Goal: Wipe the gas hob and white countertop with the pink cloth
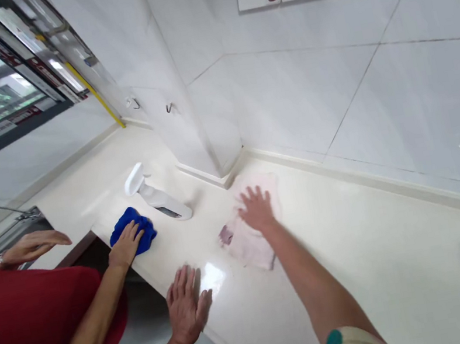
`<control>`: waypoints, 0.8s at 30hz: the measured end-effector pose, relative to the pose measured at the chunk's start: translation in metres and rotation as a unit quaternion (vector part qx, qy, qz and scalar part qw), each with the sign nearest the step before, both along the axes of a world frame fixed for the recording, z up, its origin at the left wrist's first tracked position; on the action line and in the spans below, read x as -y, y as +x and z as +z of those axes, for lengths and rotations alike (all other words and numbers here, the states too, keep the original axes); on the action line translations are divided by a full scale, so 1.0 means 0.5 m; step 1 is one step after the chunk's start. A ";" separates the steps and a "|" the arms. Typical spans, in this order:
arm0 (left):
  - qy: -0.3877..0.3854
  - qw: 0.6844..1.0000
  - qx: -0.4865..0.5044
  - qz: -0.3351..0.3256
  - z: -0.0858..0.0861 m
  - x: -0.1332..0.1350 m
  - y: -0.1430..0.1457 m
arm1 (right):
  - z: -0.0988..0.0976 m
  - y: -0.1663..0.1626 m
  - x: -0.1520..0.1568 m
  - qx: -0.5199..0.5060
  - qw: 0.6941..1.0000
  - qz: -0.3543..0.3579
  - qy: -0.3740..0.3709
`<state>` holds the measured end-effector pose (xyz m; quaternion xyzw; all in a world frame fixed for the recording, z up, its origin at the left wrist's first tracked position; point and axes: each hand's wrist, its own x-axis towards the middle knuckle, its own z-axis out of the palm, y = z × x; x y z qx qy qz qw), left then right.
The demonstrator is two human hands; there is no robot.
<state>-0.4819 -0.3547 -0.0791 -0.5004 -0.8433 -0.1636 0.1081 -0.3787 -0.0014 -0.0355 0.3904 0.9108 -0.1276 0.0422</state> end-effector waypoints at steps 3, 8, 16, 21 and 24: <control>0.027 0.999 0.024 0.022 -0.013 0.007 -0.002 | 0.007 -0.082 0.168 -0.048 0.992 0.110 -0.027; 0.105 0.984 0.113 0.088 -0.030 0.027 -0.012 | -0.006 -0.059 0.356 -0.149 0.953 0.258 -0.054; 0.074 0.986 0.127 0.078 0.013 -0.014 0.021 | 0.005 0.116 0.059 -0.094 0.994 0.031 -0.038; 0.017 0.991 0.083 0.105 0.019 -0.054 0.042 | -0.025 0.414 -0.119 -0.033 0.978 -0.206 0.027; -0.002 0.992 0.069 0.108 0.017 -0.059 0.044 | -0.057 0.627 -0.122 -0.014 0.939 -0.335 0.076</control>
